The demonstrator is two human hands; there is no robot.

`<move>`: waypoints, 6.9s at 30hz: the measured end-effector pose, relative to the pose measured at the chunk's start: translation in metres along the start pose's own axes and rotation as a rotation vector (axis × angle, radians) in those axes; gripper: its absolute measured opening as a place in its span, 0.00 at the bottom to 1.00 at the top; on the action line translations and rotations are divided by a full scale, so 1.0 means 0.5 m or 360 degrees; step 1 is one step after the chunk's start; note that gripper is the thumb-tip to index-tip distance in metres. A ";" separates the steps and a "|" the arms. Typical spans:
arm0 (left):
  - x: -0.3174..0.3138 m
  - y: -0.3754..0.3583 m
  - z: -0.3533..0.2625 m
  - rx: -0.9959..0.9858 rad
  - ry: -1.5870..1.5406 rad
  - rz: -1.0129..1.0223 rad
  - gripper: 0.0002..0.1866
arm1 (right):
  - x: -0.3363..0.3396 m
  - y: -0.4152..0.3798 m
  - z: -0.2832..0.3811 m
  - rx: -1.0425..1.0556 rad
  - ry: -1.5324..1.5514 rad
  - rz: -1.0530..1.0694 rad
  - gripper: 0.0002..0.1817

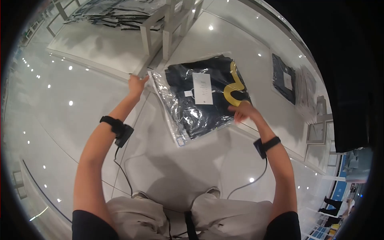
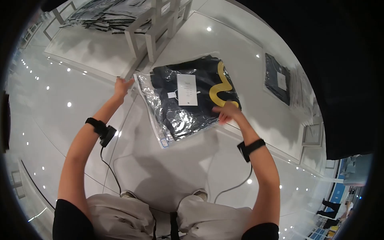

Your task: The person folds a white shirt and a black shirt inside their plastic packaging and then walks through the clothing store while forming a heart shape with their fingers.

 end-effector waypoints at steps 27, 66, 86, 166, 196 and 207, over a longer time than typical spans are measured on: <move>-0.187 -0.330 0.145 0.0917 -0.1185 0.0714 0.11 | 0.371 0.322 0.246 0.0651 0.0817 -0.0880 0.12; -0.204 -0.367 0.121 0.0657 -0.1122 0.0476 0.20 | -0.033 0.082 -0.172 -0.0197 0.1343 -0.0737 0.31; -0.332 -0.262 0.070 0.0481 -0.1100 0.0322 0.08 | 0.146 0.186 -0.059 0.0574 0.1257 -0.0916 0.22; 0.644 -0.828 -0.809 -0.0748 0.0818 -0.0284 0.04 | -0.038 -1.133 0.924 0.2250 -0.0333 -0.0900 0.06; 0.806 -1.072 -1.063 0.0194 -0.1105 -0.0372 0.09 | 0.185 -1.639 0.979 0.2156 -0.0239 -0.0757 0.04; 1.299 -0.999 -1.049 -0.0243 -0.0952 -0.0209 0.09 | -0.100 -1.666 1.390 0.2050 -0.0127 0.0331 0.07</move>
Point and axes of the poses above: each hand's wrist, its own y-axis towards the middle knuckle, its own x-axis out of the back of the hand, z = x × y, the point moved 10 cm from there along y, towards the middle knuckle, and after that the axes turned 11 degrees about -y, right-handed, at the moved point
